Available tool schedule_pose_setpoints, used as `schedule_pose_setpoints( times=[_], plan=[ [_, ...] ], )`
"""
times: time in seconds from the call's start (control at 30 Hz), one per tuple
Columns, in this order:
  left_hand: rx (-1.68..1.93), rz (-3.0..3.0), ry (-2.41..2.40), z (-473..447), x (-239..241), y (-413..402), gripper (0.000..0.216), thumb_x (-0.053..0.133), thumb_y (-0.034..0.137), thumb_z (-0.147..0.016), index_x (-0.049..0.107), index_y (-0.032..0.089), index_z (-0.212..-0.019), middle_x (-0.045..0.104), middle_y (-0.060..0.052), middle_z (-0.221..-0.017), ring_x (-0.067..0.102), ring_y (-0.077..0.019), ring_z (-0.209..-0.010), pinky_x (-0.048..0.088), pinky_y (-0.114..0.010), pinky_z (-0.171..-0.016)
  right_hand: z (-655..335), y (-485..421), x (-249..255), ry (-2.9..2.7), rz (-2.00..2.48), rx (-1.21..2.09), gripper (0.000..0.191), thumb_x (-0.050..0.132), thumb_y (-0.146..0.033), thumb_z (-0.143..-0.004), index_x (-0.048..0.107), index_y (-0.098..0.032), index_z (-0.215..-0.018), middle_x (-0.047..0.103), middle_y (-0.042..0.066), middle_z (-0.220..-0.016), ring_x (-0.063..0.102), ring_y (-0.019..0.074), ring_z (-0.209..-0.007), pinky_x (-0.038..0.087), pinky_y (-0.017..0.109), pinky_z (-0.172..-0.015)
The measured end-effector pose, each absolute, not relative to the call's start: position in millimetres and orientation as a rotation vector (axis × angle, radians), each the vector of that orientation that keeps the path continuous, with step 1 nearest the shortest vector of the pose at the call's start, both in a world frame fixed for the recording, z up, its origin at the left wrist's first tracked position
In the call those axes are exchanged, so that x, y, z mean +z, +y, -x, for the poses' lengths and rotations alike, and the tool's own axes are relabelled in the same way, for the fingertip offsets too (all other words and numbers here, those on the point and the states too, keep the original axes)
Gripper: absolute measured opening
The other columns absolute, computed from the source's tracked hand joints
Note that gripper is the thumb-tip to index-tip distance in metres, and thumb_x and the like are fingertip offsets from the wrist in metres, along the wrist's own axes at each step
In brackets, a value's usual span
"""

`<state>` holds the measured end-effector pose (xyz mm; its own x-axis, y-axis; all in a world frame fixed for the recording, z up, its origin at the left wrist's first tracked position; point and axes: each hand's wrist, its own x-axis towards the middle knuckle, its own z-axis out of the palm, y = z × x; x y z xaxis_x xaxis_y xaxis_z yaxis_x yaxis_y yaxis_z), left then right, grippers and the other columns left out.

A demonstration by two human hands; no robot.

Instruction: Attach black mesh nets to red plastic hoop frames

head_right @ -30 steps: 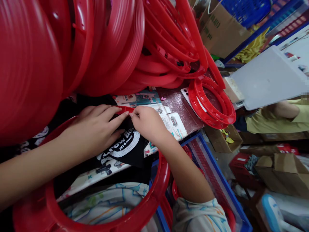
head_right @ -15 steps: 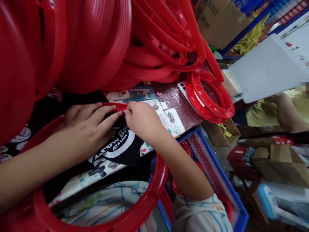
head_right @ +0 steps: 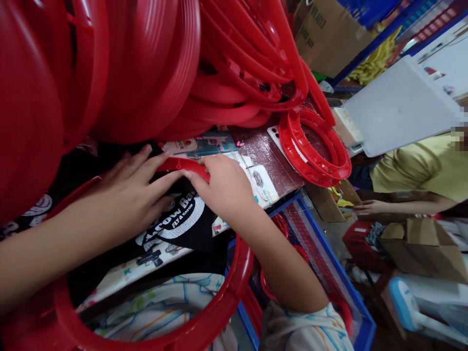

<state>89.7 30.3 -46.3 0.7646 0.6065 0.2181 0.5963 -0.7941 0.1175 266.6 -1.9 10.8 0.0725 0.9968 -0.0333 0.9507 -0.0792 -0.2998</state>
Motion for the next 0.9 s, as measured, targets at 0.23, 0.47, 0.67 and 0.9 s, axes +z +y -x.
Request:
schedule_pose_setpoints(
  times=[0.23,0.47,0.67,0.9],
  plan=[
    [0.243,-2.978,0.954,-76,-46,25,0.054,0.042,0.008,-0.084,0.046,0.017,-0.137,0.042,-0.022,-0.14,0.042,-0.044,-0.124,0.042,-0.054,-0.09,-278,-20,-3,-1.957,2.073,0.4,0.014,0.064,-0.028,-0.084,0.07,-0.017,-0.079,0.066,0.002,-0.078,0.056,0.0152,-0.079,0.038,0.027,-0.078],
    [0.222,-2.9,0.89,-86,-26,33,0.035,0.049,0.028,-0.086,0.058,0.02,-0.118,0.053,-0.017,-0.126,0.047,-0.0381,-0.117,0.043,-0.052,-0.09,-277,-25,-11,-1.924,1.919,0.33,0.017,0.057,-0.026,-0.088,0.063,-0.016,-0.076,0.064,0.003,-0.076,0.054,0.0166,-0.08,0.038,0.028,-0.077],
    [0.278,-2.641,0.621,-124,-25,68,0.034,0.04,0.029,-0.089,0.059,0.015,-0.113,0.061,-0.013,-0.115,0.054,-0.0282,-0.111,0.043,-0.043,-0.096,-274,-26,-10,-1.885,1.972,0.266,0.031,0.049,-0.036,-0.094,0.06,-0.016,-0.074,0.06,0.003,-0.072,0.051,0.0161,-0.076,0.036,0.027,-0.073],
    [0.34,-2.283,0.548,-123,-30,75,0.031,0.042,0.034,-0.086,0.067,0.018,-0.092,0.063,-0.008,-0.112,0.055,-0.0258,-0.111,0.038,-0.043,-0.101,-264,-37,11,-1.668,2.175,0.578,0.028,0.062,-0.045,-0.083,0.066,-0.018,-0.077,0.052,-0.004,-0.059,0.044,0.0105,-0.058,0.027,0.024,-0.057]
  ],
)
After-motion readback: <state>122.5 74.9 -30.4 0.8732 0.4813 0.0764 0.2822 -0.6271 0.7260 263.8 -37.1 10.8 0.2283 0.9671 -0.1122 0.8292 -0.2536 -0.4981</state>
